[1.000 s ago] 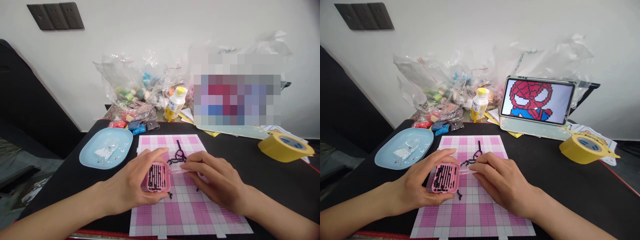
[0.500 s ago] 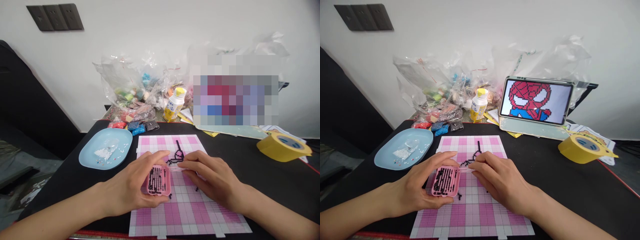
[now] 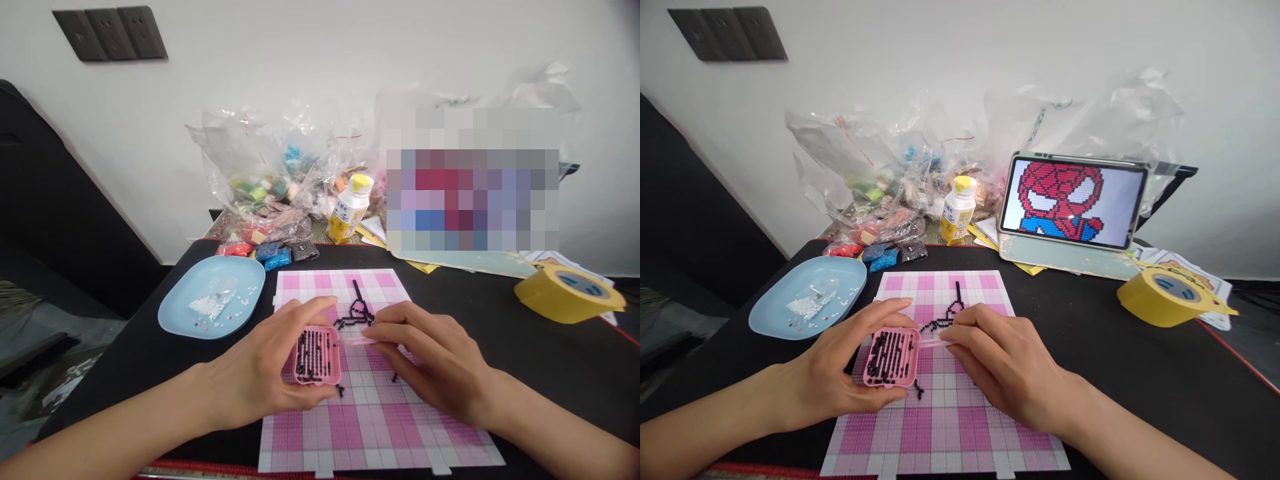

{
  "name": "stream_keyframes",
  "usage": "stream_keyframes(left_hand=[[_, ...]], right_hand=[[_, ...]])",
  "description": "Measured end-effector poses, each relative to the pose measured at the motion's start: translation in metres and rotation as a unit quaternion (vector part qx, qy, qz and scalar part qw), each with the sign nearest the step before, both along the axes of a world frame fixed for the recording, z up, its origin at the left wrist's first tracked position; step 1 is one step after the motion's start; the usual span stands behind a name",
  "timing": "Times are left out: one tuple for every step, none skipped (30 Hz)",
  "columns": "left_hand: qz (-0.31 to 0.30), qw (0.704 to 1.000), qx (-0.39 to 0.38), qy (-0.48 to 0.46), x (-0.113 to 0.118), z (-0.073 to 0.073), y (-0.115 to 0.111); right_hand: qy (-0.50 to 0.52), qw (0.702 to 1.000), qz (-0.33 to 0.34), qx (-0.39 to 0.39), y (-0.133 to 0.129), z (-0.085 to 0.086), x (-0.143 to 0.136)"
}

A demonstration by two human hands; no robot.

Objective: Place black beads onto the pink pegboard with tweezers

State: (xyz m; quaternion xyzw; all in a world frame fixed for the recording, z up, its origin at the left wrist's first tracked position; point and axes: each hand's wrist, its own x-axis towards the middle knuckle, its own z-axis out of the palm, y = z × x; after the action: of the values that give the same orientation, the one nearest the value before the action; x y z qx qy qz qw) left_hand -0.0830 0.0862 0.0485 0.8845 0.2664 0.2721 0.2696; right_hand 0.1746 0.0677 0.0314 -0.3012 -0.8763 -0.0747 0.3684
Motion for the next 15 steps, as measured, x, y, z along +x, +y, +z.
stream_keyframes(left_hand=[[0.017,1.0,0.002,-0.004,0.0,-0.001,0.0],[0.036,0.999,0.006,-0.006,0.001,-0.001,0.0],[0.053,0.998,0.01,-0.008,0.001,-0.002,0.0],[0.069,0.997,0.015,-0.009,0.001,-0.002,0.001],[0.08,0.996,0.022,-0.012,0.001,-0.002,0.001],[0.088,0.996,0.028,-0.014,0.001,-0.002,0.001],[0.093,0.995,0.035,-0.015,0.001,-0.001,0.002],[0.097,0.994,0.04,-0.015,0.001,-0.001,0.002],[0.1,0.994,0.044,-0.013,0.001,0.0,0.002],[0.103,0.994,0.046,-0.012,0.001,0.0,0.002],[0.103,0.994,0.045,-0.01,0.001,0.001,0.002],[0.104,0.994,0.044,-0.011,0.001,0.001,0.002],[0.103,0.994,0.043,-0.011,0.001,0.001,0.002],[0.102,0.994,0.042,-0.013,0.001,0.001,0.002],[0.101,0.994,0.042,-0.013,0.001,0.001,0.002]], right_hand=[[0.003,1.0,0.006,-0.002,-0.001,0.001,0.0],[0.004,1.0,0.014,-0.006,-0.001,0.002,0.001],[0.004,1.0,0.025,-0.012,-0.002,0.003,0.001],[0.001,0.999,0.037,-0.017,-0.002,0.004,0.002],[-0.003,0.999,0.044,-0.021,-0.002,0.005,0.002],[-0.008,0.998,0.055,-0.023,-0.003,0.006,0.002],[-0.015,0.998,0.062,-0.028,-0.003,0.006,0.002],[-0.017,0.997,0.067,-0.03,-0.003,0.007,0.002],[-0.019,0.997,0.073,-0.034,-0.004,0.008,0.002],[-0.021,0.996,0.078,-0.037,-0.004,0.008,0.002],[-0.024,0.995,0.084,-0.043,-0.004,0.009,0.001],[-0.03,0.994,0.089,-0.047,-0.005,0.01,0.001],[-0.036,0.994,0.091,-0.056,-0.005,0.011,0.001],[-0.039,0.993,0.096,-0.062,-0.005,0.012,0.0],[-0.043,0.992,0.102,-0.066,-0.006,0.012,0.0]])
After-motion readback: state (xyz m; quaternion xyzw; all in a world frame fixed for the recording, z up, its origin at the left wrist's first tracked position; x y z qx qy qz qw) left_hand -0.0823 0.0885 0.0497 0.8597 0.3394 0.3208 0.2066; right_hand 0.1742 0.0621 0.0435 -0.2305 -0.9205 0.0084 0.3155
